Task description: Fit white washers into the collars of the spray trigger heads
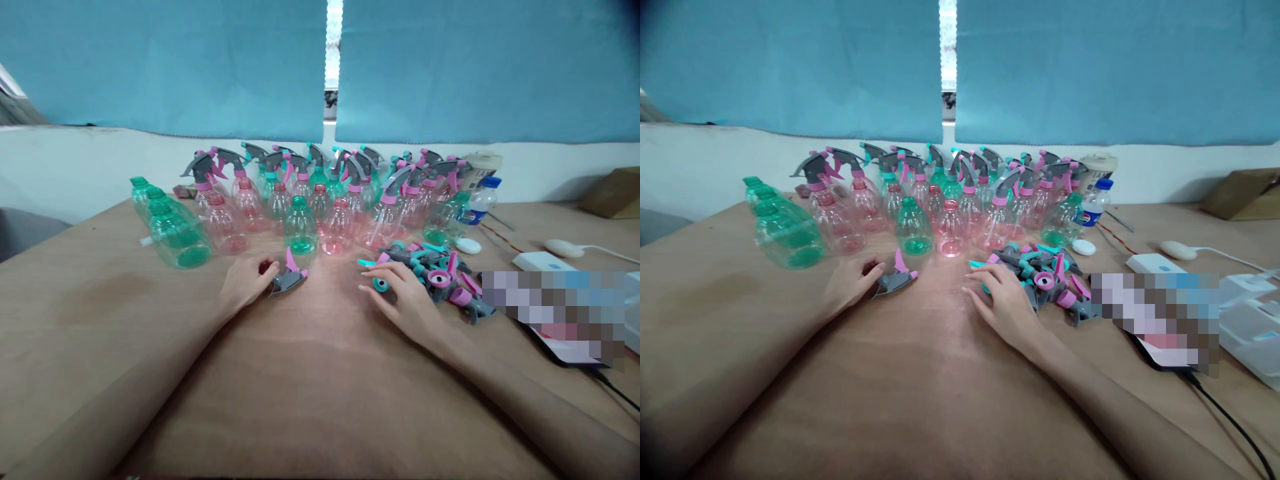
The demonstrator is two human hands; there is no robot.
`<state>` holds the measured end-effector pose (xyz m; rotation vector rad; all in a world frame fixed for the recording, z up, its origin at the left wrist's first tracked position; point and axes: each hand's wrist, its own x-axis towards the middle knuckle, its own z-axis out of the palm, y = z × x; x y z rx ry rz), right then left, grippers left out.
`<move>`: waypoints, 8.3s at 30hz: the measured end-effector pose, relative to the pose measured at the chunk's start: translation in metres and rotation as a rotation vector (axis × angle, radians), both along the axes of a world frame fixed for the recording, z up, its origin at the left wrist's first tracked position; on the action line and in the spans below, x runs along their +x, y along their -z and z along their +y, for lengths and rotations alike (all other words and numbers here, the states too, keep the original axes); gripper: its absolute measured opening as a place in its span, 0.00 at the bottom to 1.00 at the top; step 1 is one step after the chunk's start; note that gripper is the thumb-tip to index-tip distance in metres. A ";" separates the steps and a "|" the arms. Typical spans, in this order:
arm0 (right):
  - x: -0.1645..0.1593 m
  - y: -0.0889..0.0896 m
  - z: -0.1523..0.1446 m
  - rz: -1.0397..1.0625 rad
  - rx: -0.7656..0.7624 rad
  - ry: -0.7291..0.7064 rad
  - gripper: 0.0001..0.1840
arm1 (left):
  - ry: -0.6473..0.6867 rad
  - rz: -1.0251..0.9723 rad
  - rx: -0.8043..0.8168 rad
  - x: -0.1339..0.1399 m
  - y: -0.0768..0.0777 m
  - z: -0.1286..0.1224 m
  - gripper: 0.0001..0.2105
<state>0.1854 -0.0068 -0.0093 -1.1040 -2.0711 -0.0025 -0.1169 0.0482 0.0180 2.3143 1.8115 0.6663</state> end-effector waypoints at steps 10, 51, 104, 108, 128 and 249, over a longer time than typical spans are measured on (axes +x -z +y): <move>0.024 0.008 0.022 -0.193 0.099 0.513 0.24 | 0.013 0.063 0.183 -0.033 -0.013 0.008 0.18; -0.011 0.000 -0.008 -0.134 0.136 -0.119 0.09 | 0.119 0.348 0.233 0.038 0.004 -0.029 0.10; -0.029 0.004 -0.019 0.181 -0.174 -0.256 0.08 | 0.634 -0.147 0.217 0.072 0.014 -0.074 0.12; -0.028 0.005 -0.020 0.194 -0.203 -0.264 0.10 | 0.662 -0.127 0.230 0.071 0.013 -0.074 0.12; -0.026 0.003 -0.021 0.157 -0.276 -0.256 0.10 | 0.697 -0.227 0.047 0.067 0.009 -0.067 0.10; -0.025 0.001 -0.019 0.098 -0.284 -0.222 0.12 | 0.461 -0.509 -0.098 0.067 0.009 -0.062 0.06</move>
